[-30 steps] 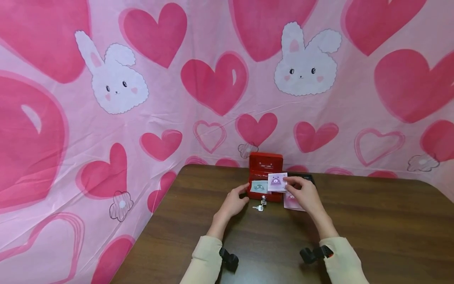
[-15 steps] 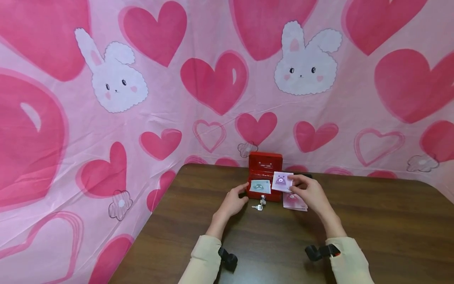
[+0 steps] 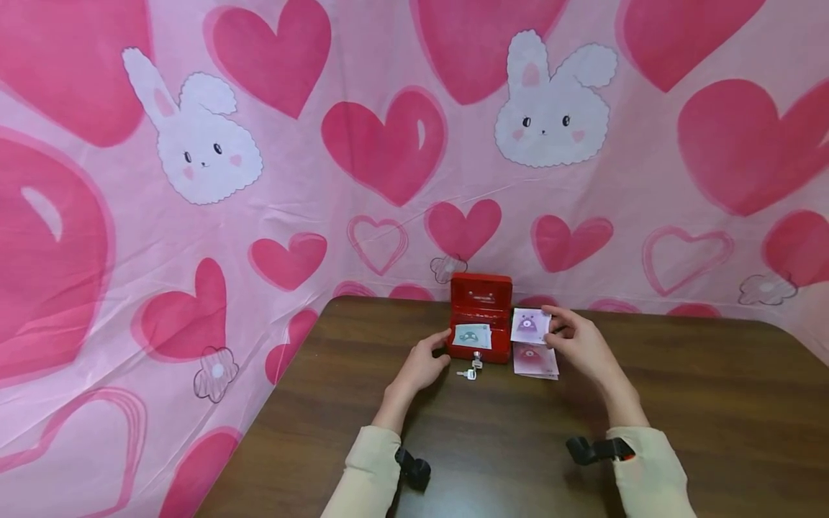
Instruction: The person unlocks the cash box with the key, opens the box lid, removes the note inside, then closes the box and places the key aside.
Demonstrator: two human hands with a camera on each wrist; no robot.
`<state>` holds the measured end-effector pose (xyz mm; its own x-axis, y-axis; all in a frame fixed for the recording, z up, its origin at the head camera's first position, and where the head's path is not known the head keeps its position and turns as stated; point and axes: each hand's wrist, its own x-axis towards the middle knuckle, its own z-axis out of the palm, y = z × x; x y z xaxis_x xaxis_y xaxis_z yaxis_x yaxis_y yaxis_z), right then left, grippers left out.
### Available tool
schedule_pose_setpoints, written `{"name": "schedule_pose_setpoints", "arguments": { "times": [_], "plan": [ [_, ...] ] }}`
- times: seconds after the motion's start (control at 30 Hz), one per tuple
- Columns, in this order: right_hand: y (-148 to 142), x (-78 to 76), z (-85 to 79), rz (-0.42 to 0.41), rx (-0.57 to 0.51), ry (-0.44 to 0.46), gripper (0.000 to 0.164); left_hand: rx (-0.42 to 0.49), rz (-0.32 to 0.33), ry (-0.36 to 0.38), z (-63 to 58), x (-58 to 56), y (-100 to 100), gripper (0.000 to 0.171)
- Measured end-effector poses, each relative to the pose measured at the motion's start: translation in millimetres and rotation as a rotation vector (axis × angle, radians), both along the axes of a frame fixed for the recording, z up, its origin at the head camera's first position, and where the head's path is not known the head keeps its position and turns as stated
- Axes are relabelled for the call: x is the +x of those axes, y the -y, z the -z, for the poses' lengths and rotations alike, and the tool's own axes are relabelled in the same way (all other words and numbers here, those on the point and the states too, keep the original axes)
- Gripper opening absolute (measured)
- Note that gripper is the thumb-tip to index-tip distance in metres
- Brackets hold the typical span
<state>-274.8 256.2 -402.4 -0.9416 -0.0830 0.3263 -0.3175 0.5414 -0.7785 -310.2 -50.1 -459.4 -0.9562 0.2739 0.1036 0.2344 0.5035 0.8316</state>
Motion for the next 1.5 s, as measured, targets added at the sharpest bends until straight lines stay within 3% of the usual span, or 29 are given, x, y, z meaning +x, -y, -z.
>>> {"name": "schedule_pose_setpoints", "arguments": {
  "times": [0.5,0.8,1.1,1.5],
  "plan": [
    [-16,2.7,1.3,-0.036,0.068,0.042,0.054,0.003,0.005,0.012,-1.4,0.3,0,0.053],
    [-25,4.1,3.3,-0.069,0.048,0.055,0.054,-0.007,0.004,0.010,-1.3,-0.4,0,0.054],
    [-36,6.9,4.9,-0.055,0.075,0.059,0.052,0.001,0.000,0.015,-3.0,1.0,0,0.053],
    [-47,13.4,4.6,-0.019,0.138,0.153,0.053,-0.011,0.003,0.000,-2.2,0.2,0,0.054]
  ]
}}
